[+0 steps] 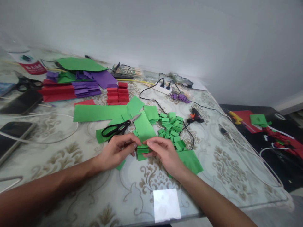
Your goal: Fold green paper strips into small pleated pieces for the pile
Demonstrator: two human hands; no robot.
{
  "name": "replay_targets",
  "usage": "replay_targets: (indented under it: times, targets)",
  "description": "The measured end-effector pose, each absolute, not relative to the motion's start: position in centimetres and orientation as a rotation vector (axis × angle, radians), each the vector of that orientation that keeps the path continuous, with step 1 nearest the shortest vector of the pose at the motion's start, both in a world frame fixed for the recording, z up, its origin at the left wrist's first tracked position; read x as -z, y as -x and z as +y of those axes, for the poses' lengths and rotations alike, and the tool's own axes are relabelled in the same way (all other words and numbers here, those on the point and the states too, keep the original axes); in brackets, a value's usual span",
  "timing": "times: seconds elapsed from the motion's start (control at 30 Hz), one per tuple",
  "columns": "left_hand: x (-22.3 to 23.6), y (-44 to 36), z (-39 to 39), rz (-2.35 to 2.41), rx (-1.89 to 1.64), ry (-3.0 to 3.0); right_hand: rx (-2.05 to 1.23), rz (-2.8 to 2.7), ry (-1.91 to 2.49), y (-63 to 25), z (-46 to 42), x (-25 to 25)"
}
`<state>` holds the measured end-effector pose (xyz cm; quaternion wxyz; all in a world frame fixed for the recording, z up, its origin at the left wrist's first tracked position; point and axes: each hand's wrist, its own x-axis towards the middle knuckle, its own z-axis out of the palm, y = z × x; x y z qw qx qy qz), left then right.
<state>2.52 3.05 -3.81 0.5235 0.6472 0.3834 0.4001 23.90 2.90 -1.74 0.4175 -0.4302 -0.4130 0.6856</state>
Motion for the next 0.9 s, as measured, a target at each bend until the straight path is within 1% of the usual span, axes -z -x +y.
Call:
replay_targets:
  times: [0.23,0.6,0.9]
  targets:
    - [3.1,-2.6,3.0,0.892,-0.921,-1.562,-1.651,-1.147,1.133,-23.7,2.9,2.1]
    - [3.9,-3.5,3.2,0.963,-0.955,-1.489,-1.568,-1.191,1.179,-23.7,2.8,2.6]
    - [4.1,-3.5,3.0,1.007,-0.969,-1.543,-1.523,-1.222,1.196,-23.7,2.6,2.6]
